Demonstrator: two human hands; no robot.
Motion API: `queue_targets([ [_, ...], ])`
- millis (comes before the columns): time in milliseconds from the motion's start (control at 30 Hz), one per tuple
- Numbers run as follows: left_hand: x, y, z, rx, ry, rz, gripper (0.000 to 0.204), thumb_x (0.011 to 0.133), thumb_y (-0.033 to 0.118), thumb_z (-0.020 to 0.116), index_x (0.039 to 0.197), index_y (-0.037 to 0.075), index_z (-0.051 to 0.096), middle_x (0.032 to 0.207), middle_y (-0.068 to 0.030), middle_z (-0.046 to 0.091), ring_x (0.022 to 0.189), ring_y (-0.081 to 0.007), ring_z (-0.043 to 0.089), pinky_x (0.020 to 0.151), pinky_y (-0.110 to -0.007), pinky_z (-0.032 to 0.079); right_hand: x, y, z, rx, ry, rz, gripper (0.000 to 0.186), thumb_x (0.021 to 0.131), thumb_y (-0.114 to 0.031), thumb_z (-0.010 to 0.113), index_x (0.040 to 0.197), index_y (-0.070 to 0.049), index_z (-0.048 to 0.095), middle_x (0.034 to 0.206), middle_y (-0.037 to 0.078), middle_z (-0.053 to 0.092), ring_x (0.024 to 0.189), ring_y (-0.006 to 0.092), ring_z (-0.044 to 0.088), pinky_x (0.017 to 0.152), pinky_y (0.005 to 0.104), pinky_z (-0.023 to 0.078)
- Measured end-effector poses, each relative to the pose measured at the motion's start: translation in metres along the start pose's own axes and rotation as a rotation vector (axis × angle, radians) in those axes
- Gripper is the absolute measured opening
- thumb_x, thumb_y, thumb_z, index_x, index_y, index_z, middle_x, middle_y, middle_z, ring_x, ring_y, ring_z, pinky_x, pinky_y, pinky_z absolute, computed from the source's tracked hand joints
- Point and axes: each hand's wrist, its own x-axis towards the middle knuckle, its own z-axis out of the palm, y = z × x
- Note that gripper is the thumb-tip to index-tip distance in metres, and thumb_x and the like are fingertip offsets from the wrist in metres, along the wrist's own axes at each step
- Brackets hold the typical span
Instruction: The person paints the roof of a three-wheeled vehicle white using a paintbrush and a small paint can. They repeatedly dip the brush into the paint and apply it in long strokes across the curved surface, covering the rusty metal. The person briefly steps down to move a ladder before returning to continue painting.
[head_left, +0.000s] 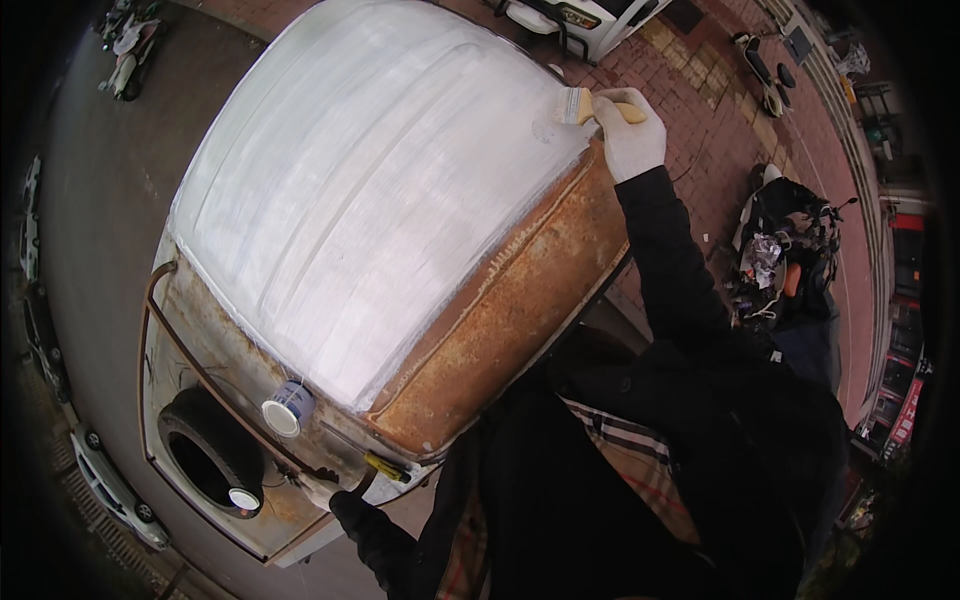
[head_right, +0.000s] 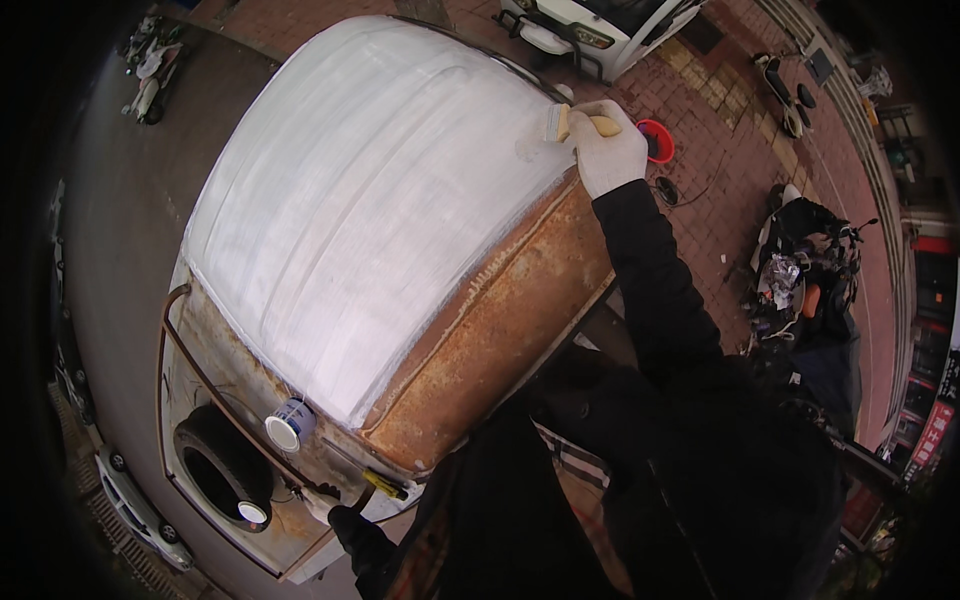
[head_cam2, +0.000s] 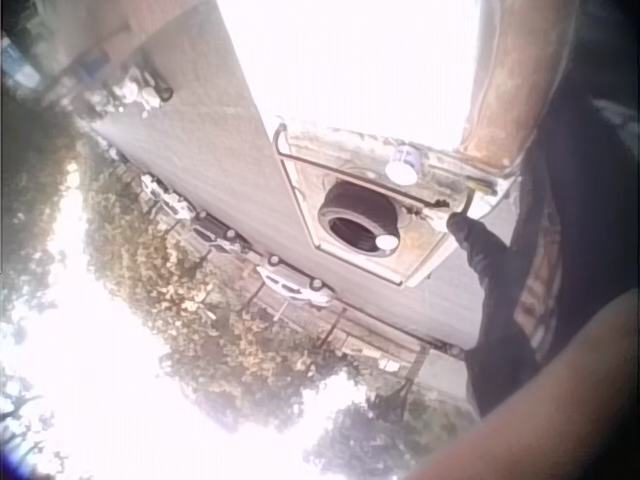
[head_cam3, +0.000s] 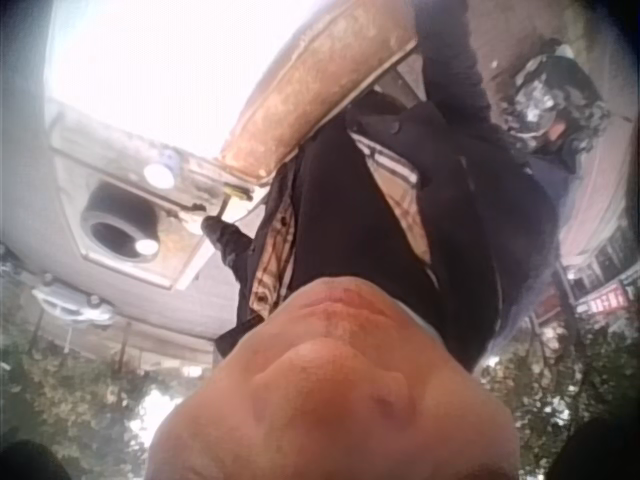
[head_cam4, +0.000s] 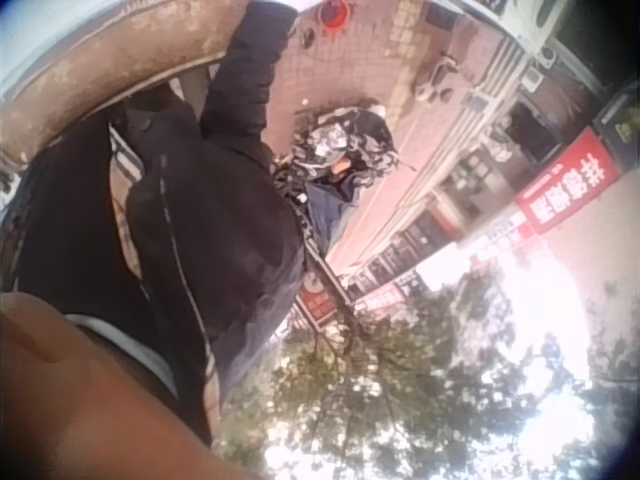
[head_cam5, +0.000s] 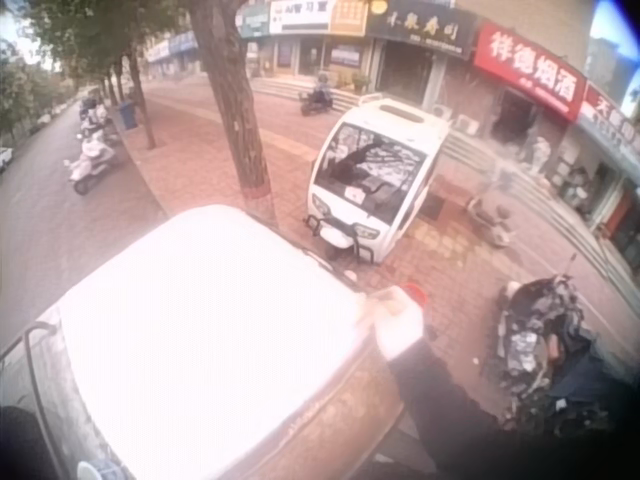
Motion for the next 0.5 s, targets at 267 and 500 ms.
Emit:
queue_targets([
  [267, 0.006, -0.003, 0.003, 0.007, 0.027, -0.014, 0.056, 0.107, 0.051, 0.052, 0.125, 0.0, 0.067, 0.081, -0.0098, 0.072, 0.064, -0.0211, 0.068, 0.051, -0.034, 0.054, -0.004, -0.006, -0.001, 0.003, -0.051, 0.036, 0.009, 0.097, -0.011, 0.068, 0.102, -0.003, 0.07, 0.087, 0.002, 0.069, 0.071, 0.0075, 0.061, 0.064, 0.0249, 0.05],
  [500, -0.001, 0.003, 0.003, -0.032, 0.013, -0.022, 0.054, 0.107, 0.049, 0.053, 0.125, -0.001, 0.062, 0.084, -0.0112, 0.069, 0.064, -0.0213, 0.064, 0.054, -0.034, 0.051, 0.004, -0.007, 0.005, 0.04, -0.002, 0.014, 0.013, 0.096, -0.014, 0.069, 0.101, -0.002, 0.07, 0.088, 0.003, 0.069, 0.071, 0.0085, 0.062, 0.064, 0.0259, 0.051],
])
